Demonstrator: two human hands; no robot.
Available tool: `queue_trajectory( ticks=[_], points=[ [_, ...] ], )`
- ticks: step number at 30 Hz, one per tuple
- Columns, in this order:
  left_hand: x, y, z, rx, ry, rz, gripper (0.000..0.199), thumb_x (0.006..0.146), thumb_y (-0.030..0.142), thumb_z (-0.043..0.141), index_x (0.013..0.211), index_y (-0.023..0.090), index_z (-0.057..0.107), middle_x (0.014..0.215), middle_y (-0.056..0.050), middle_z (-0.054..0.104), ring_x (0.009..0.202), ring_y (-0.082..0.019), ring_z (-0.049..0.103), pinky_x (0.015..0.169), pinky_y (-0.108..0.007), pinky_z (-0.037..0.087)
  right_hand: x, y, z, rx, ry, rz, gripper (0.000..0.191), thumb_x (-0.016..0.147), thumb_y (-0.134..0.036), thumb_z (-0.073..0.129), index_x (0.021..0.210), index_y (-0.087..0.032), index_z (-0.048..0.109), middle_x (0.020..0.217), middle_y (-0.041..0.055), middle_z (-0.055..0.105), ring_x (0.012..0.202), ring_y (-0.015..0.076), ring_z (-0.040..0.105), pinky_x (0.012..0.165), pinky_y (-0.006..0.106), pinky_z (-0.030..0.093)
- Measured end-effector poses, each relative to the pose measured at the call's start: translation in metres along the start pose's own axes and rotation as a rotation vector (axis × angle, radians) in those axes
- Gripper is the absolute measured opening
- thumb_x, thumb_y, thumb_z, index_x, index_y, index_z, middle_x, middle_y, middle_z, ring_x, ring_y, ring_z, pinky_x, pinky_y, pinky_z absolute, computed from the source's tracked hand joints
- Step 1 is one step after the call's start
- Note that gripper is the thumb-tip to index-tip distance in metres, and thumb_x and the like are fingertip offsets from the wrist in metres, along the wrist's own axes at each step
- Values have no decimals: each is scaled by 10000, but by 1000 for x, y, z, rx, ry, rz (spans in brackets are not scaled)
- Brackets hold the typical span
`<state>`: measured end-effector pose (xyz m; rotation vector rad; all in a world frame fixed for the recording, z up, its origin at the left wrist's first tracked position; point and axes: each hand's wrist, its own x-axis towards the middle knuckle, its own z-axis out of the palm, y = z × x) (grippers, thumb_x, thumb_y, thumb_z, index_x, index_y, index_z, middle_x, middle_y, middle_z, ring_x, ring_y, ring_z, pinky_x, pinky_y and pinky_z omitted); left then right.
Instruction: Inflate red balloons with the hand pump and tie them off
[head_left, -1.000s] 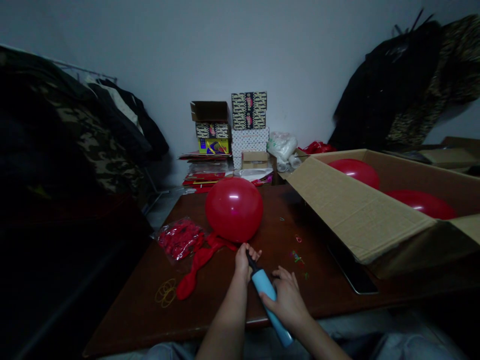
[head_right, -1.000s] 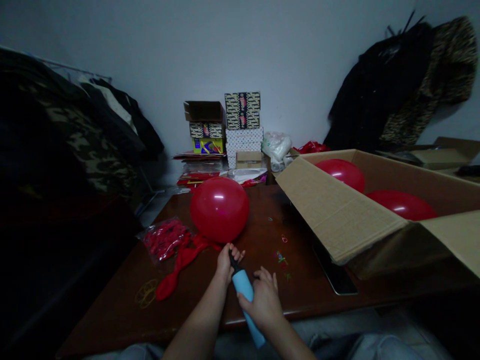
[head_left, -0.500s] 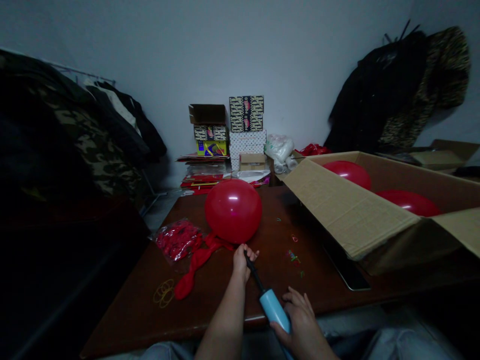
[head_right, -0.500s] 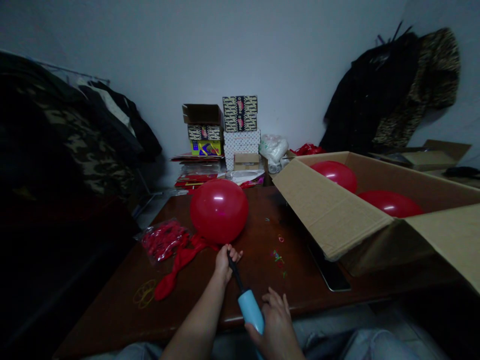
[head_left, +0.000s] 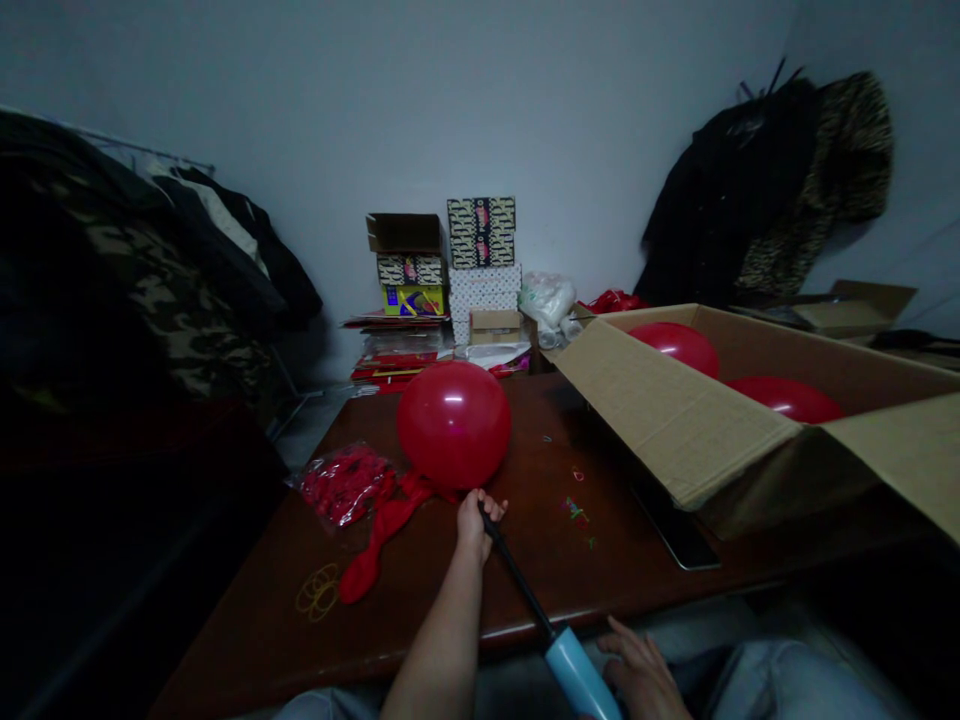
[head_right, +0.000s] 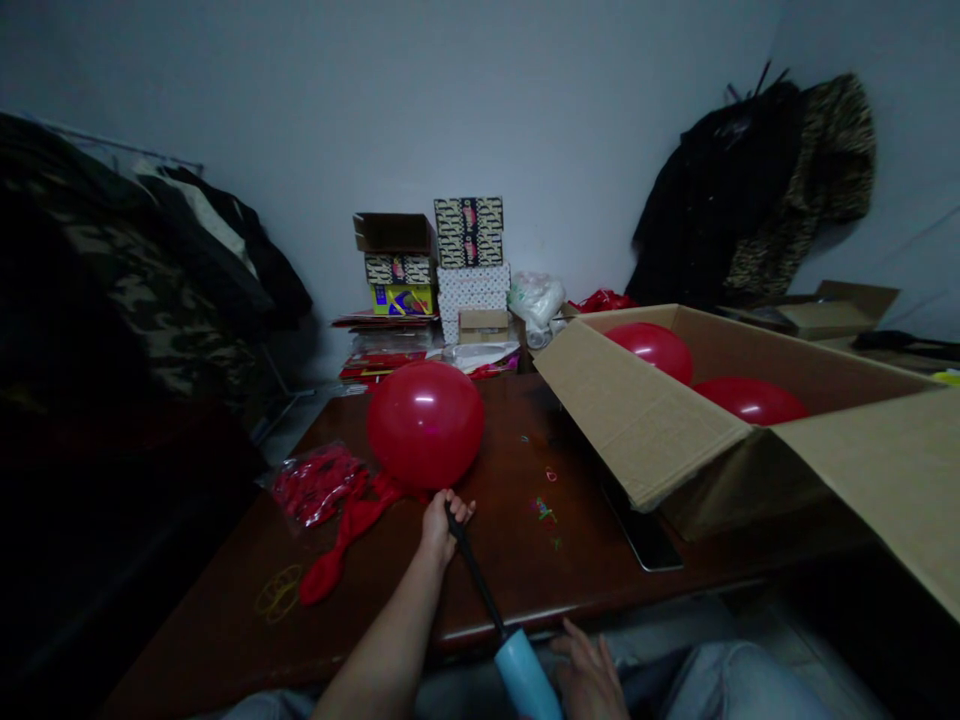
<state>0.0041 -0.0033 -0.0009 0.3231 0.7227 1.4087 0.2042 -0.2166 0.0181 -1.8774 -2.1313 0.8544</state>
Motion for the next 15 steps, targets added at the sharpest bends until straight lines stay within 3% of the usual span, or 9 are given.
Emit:
queue_trajectory(
  ticks=[8, 15],
  points=[
    [-1, 2, 1, -25, -1, -5, 223, 717, 293, 573, 621, 192, 399, 440, 103, 353, 369, -54, 326, 718, -367, 472, 8, -21, -8, -17, 62, -35, 368, 642, -511, 586, 820, -198, 664, 1268, 114, 495, 1284, 343, 280, 1054, 531, 102],
    [1, 3, 0, -45, -24, -11, 227, 724, 311, 582, 641, 194, 406, 459, 96, 366, 384, -56, 335, 717, -352, 471, 41, -46, -12, -21, 173, -21, 344, 679, -495, 556, 788, -181, 644, 1223, 115, 520, 1260, 319, 320, 1062, 494, 108]
  ],
)
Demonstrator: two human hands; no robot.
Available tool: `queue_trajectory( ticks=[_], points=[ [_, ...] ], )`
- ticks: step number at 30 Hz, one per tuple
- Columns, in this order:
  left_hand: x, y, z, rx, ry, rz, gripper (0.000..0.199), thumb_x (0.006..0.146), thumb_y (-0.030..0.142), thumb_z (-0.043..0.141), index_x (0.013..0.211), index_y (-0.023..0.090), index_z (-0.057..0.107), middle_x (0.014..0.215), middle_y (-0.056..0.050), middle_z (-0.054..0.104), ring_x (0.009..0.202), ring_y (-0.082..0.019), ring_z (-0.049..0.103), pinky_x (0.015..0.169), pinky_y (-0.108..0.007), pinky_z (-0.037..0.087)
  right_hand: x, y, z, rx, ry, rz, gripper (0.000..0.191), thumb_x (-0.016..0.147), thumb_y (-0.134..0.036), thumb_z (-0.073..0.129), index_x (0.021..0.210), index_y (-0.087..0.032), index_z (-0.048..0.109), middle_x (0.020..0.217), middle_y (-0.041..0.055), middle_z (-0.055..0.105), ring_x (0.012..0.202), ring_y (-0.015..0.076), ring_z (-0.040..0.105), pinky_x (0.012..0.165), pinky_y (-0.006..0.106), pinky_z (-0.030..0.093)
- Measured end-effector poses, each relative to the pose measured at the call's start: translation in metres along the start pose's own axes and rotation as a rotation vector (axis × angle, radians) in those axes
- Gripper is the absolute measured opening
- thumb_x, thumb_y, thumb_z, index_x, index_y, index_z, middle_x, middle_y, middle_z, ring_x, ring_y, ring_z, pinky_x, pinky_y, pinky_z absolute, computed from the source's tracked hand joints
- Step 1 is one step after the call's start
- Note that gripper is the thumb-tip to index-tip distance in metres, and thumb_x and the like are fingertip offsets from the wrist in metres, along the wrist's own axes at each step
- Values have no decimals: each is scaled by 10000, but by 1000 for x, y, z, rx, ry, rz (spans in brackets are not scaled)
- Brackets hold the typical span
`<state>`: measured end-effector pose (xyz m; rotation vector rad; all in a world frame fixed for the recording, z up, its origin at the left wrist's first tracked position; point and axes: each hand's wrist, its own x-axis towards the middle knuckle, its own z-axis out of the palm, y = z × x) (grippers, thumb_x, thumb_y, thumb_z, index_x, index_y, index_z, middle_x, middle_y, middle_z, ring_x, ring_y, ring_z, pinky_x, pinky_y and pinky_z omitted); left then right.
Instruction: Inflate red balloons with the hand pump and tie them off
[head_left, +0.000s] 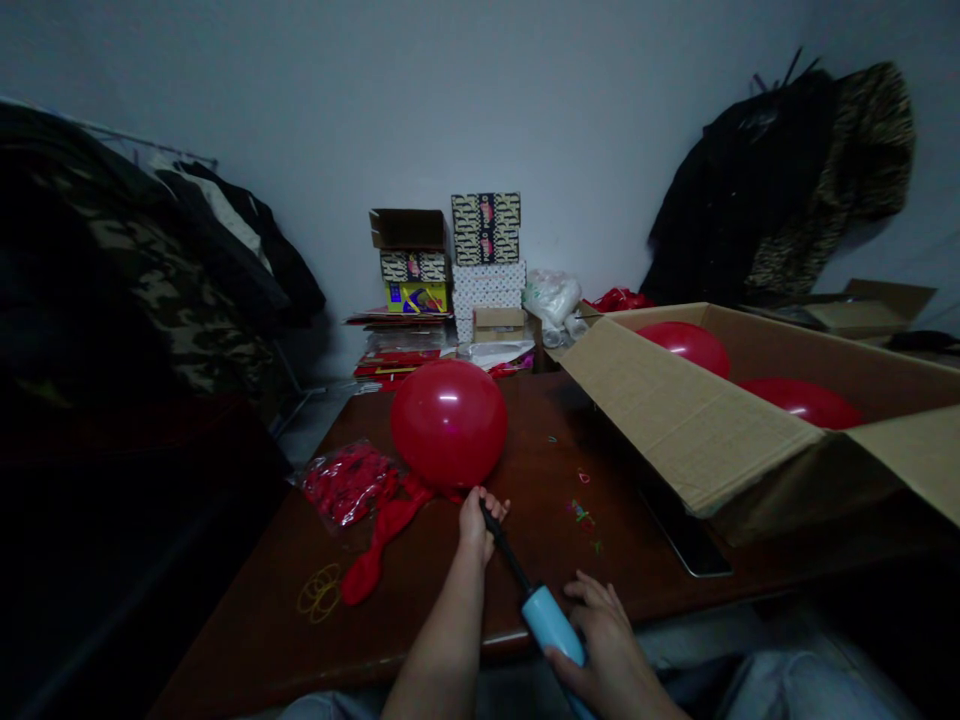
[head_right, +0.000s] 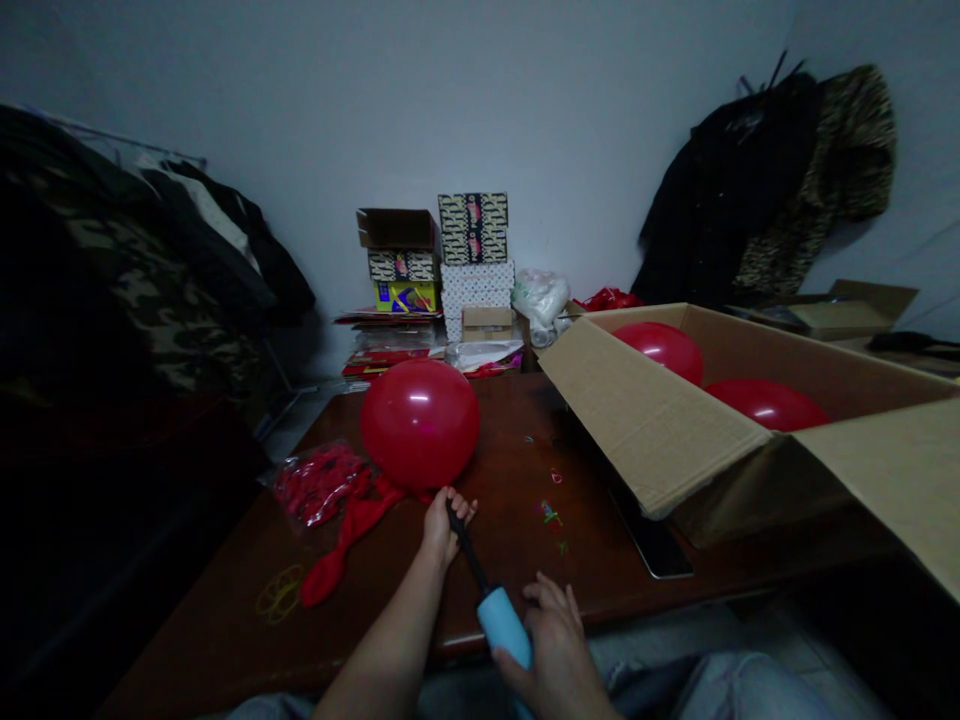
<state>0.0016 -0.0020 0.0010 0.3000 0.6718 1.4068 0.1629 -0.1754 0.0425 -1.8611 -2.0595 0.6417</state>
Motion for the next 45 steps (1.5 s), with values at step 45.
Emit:
queue_trajectory(
  ticks=[45],
  points=[
    [-1, -3, 0, 42, 26, 33, 200, 741, 282, 523, 610, 192, 402, 417, 93, 366, 359, -61, 320, 679, -339, 467, -42, 48, 5, -98, -171, -73, 400, 695, -545, 575, 858, -190, 658, 1287, 122, 487, 1283, 373, 269, 1031, 613, 98]
  ],
)
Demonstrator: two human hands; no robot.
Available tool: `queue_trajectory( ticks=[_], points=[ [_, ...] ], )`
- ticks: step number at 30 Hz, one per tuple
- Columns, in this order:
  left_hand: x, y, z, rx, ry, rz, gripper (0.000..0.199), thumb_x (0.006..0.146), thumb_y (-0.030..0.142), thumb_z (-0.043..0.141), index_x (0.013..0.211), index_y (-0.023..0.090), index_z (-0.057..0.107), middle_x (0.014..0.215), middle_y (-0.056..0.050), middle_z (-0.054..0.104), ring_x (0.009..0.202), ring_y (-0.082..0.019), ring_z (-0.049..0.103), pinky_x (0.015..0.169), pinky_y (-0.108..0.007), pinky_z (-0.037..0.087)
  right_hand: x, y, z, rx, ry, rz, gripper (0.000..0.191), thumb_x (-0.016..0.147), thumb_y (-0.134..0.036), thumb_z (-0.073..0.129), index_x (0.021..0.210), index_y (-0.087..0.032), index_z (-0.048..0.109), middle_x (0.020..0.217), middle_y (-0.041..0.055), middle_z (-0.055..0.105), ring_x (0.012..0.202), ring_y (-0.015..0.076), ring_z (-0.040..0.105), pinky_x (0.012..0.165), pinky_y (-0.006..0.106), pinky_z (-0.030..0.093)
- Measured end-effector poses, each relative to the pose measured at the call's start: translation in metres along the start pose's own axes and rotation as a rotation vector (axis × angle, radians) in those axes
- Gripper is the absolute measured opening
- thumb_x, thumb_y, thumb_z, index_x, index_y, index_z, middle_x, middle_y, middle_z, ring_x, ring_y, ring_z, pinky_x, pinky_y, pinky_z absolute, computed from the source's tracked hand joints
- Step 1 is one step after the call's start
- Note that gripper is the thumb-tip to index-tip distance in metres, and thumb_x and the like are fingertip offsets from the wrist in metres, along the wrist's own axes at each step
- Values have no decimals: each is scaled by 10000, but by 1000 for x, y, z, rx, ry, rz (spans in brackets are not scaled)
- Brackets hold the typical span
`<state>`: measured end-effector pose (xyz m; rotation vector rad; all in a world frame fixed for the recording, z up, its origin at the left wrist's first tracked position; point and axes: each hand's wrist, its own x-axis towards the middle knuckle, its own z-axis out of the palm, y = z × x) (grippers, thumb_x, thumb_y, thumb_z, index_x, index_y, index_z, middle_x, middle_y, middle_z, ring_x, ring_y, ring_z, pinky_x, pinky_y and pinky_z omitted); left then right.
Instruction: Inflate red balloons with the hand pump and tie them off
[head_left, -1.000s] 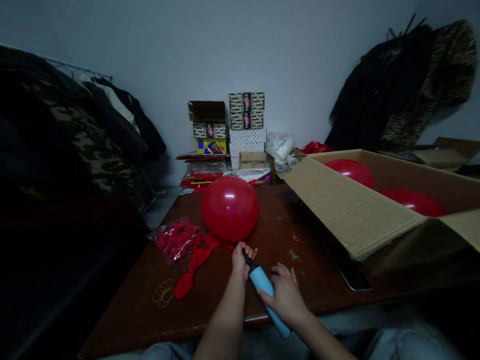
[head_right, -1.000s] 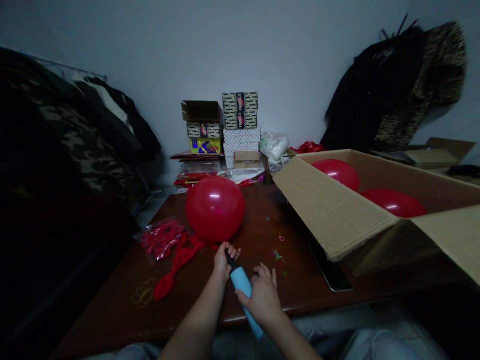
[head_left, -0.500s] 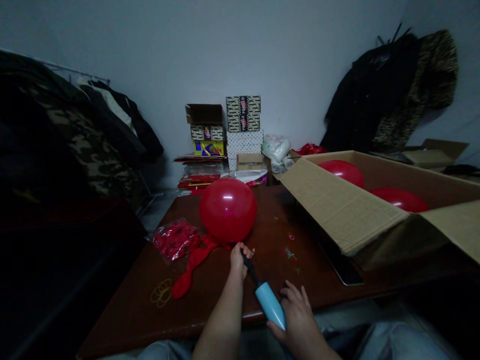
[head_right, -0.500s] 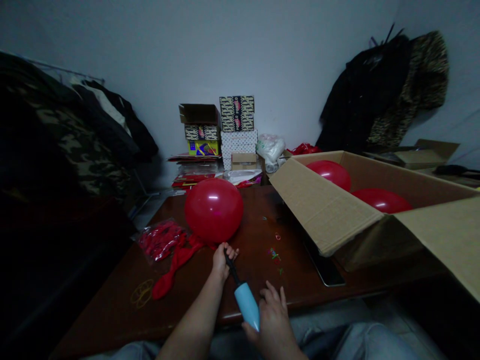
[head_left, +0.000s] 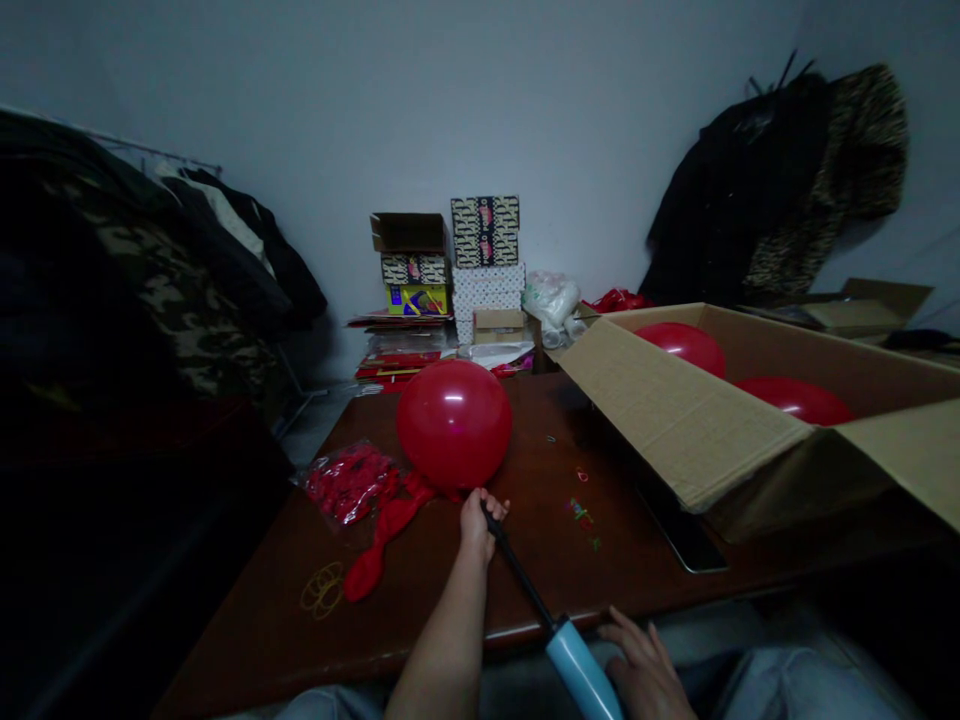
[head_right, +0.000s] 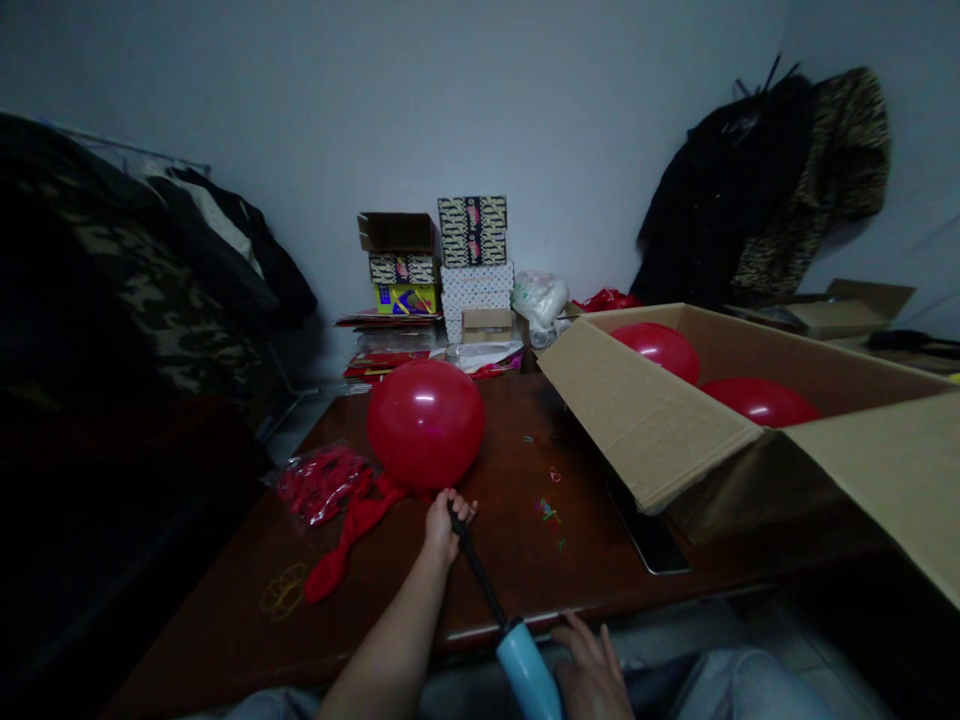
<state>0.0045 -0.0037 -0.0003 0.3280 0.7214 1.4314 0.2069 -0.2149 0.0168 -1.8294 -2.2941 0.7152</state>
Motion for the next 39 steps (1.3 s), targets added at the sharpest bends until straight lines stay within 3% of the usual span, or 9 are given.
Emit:
queue_trajectory(
  ticks=[7, 16, 20, 31, 39],
  points=[
    [2, 1, -2, -14, -15, -22, 210, 747, 302, 541, 632, 191, 405, 439, 91, 375, 371, -61, 335, 683, -342, 472, 24, -33, -13, 41, 107, 17, 440, 661, -521, 574, 927, -178, 650, 1296, 127, 466, 1297, 329, 255, 1067, 519, 66],
    [5, 2, -3, -39, -1, -50, 198, 729, 301, 565, 652, 193, 418, 455, 88, 386, 382, -64, 352, 669, -332, 471, 93, -68, -25, 69, 257, 50, 420, 687, -519, 543, 874, -158, 652, 1236, 111, 509, 1267, 301, 301, 1072, 445, 92],
    [7, 4, -3, -54, -1, -64, 198, 721, 305, 573, 656, 192, 424, 458, 86, 389, 379, -62, 348, 651, -319, 466, 106, -72, -25, 73, 271, 47, 406, 694, -512, 534, 852, -157, 648, 1215, 110, 522, 1254, 299, 316, 1069, 436, 96],
    [4, -3, -3, 19, -9, 8, 190, 737, 294, 524, 623, 195, 410, 413, 89, 368, 350, -65, 322, 641, -328, 458, 73, -64, -13, 23, 218, 96, 456, 703, -530, 516, 941, -160, 639, 1211, 116, 527, 1269, 311, 295, 1077, 460, 51],
    [5, -1, -3, -15, -5, -2, 209, 711, 296, 550, 614, 193, 396, 411, 100, 357, 349, -60, 330, 673, -346, 460, 22, -33, -7, 29, 69, 62, 505, 686, -520, 553, 1056, -183, 611, 1241, 122, 514, 1280, 329, 291, 1063, 524, 104]
  ],
)
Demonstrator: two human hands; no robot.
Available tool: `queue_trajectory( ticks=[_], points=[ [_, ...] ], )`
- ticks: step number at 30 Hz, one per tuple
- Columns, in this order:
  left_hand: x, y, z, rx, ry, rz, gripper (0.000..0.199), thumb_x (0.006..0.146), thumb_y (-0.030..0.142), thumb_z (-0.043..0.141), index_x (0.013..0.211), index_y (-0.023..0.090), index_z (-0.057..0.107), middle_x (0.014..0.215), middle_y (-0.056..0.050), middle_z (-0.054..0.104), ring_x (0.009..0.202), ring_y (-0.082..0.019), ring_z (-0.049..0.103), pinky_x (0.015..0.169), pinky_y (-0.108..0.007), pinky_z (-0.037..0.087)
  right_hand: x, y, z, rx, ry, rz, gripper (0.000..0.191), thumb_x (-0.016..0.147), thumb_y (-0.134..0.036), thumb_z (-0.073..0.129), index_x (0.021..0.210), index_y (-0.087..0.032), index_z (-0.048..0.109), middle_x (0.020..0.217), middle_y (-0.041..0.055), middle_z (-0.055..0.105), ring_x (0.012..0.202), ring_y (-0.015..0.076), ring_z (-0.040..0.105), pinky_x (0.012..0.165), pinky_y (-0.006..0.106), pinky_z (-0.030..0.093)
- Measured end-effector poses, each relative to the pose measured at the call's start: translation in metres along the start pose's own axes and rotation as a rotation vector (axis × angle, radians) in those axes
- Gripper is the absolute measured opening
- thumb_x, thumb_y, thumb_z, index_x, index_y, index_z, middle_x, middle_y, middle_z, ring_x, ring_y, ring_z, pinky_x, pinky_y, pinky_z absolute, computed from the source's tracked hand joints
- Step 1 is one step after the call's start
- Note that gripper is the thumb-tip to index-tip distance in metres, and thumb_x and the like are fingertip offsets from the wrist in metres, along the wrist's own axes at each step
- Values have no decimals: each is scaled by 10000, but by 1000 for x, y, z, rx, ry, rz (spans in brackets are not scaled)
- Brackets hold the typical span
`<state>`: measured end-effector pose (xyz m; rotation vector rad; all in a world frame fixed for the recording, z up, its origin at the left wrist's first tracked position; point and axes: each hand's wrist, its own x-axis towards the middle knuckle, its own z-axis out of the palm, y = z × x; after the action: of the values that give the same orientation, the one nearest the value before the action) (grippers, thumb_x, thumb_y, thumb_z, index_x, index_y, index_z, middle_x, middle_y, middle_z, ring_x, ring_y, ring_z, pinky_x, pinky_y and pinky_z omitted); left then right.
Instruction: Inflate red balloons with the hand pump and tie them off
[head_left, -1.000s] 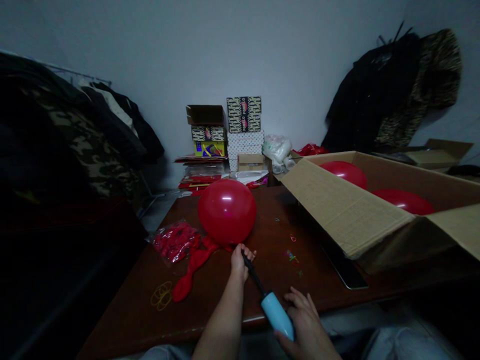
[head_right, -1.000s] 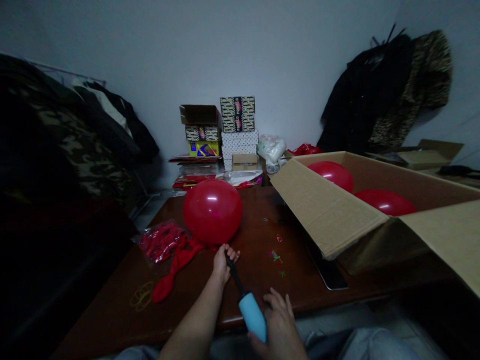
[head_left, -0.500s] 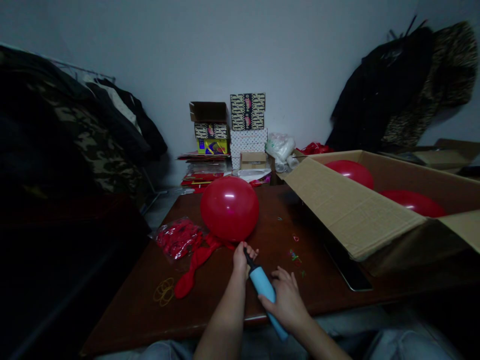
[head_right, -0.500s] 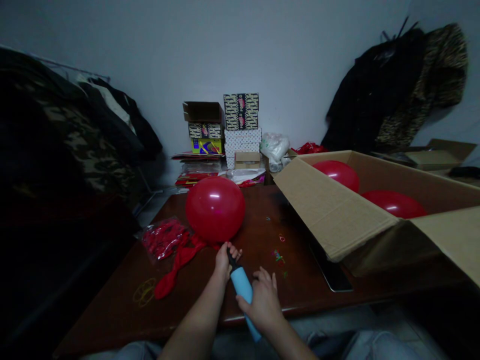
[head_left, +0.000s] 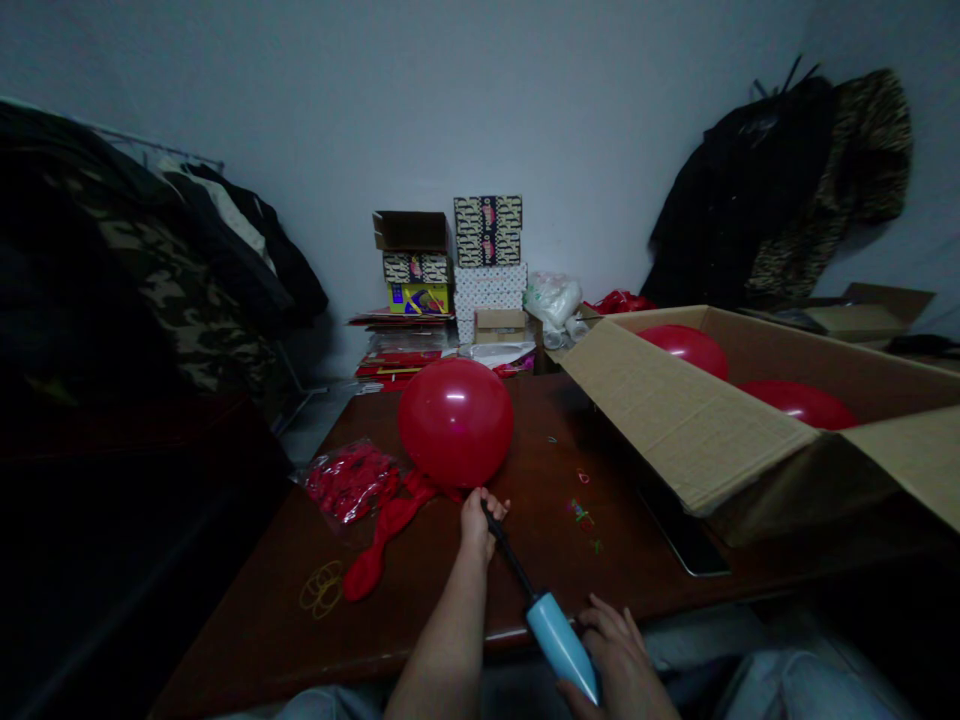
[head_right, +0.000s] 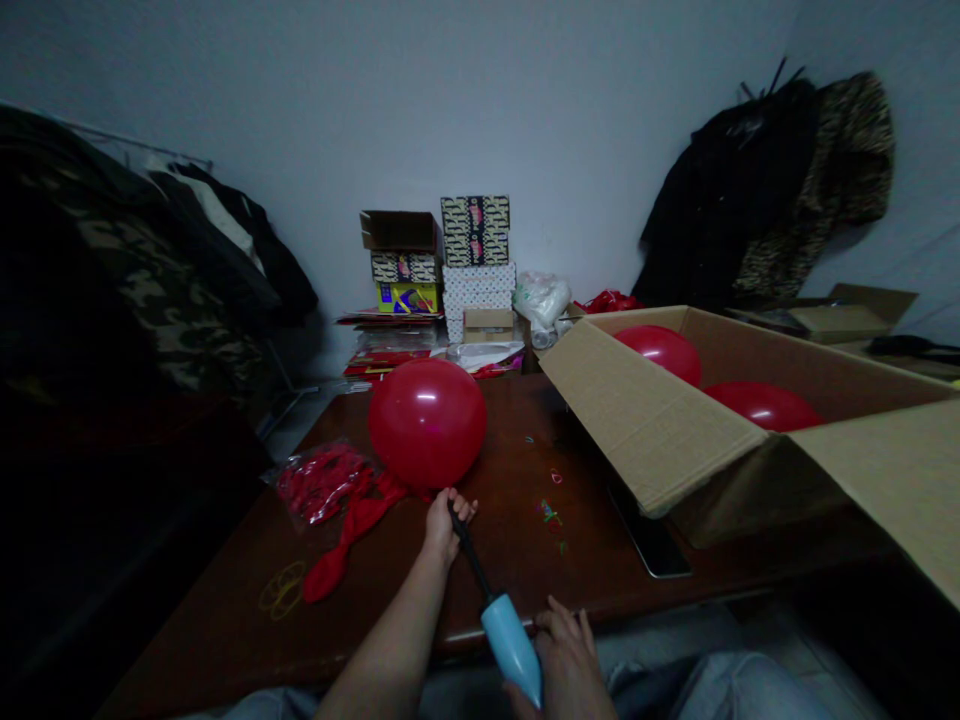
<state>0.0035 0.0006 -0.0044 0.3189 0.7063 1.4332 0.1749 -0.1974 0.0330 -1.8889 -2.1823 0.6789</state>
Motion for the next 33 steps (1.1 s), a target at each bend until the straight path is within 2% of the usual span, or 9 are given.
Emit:
queue_trajectory(
  ticks=[3, 7, 10, 16, 21, 23, 28, 33],
  points=[
    [0, 1, 1, -2, 7, -3, 205, 709, 283, 546, 608, 193, 391, 408, 102, 354, 348, -59, 329, 675, -346, 460, -13, 21, 7, 32, -65, -7, 522, 676, -537, 576, 1082, -211, 601, 1245, 114, 520, 1277, 346, 297, 1051, 554, 135],
    [-2, 1, 2, 15, 16, -4, 214, 709, 269, 540, 589, 194, 379, 402, 100, 351, 345, -59, 322, 668, -343, 461, -21, 45, 18, 84, -121, 11, 278, 772, -424, 508, 954, -268, 648, 1205, 67, 566, 1268, 325, 325, 1040, 571, 163],
    [-4, 1, 3, 30, 12, 0, 202, 717, 260, 522, 587, 193, 382, 402, 95, 358, 349, -61, 329, 661, -331, 460, -22, 48, 19, 77, -132, 19, 231, 792, -384, 482, 880, -266, 660, 1235, 59, 547, 1278, 318, 309, 1043, 576, 136],
    [-4, 2, 1, 24, -11, -7, 194, 730, 270, 520, 606, 192, 394, 412, 97, 363, 354, -58, 324, 672, -328, 463, -16, 25, 4, 42, -114, 17, 369, 688, -527, 560, 817, -198, 668, 1283, 113, 493, 1287, 350, 275, 1041, 568, 115],
    [-2, 2, 1, -9, -30, -26, 203, 734, 288, 540, 622, 193, 400, 433, 91, 374, 378, -64, 343, 678, -334, 465, -4, 1, -9, 57, -22, 2, 436, 670, -542, 555, 909, -193, 663, 1289, 122, 474, 1290, 333, 270, 1056, 522, 86],
    [-2, 3, 1, -19, -28, -31, 207, 730, 292, 550, 627, 192, 401, 441, 91, 376, 380, -63, 344, 682, -335, 465, 5, -8, -11, 59, 22, 10, 442, 676, -525, 549, 941, -187, 651, 1278, 123, 478, 1286, 321, 279, 1061, 505, 83],
    [-3, 4, 2, -22, -16, -44, 213, 725, 305, 563, 634, 192, 407, 453, 88, 381, 385, -62, 350, 682, -340, 467, 42, -28, -13, 43, 86, 38, 400, 686, -515, 530, 845, -169, 655, 1240, 112, 505, 1265, 318, 305, 1064, 478, 94],
    [0, 5, 1, -22, -27, -48, 211, 718, 308, 564, 631, 193, 410, 448, 89, 384, 380, -63, 346, 665, -329, 466, 74, -46, -15, 46, 164, 9, 389, 713, -504, 515, 840, -163, 653, 1226, 110, 512, 1259, 301, 306, 1062, 448, 97]
  ],
)
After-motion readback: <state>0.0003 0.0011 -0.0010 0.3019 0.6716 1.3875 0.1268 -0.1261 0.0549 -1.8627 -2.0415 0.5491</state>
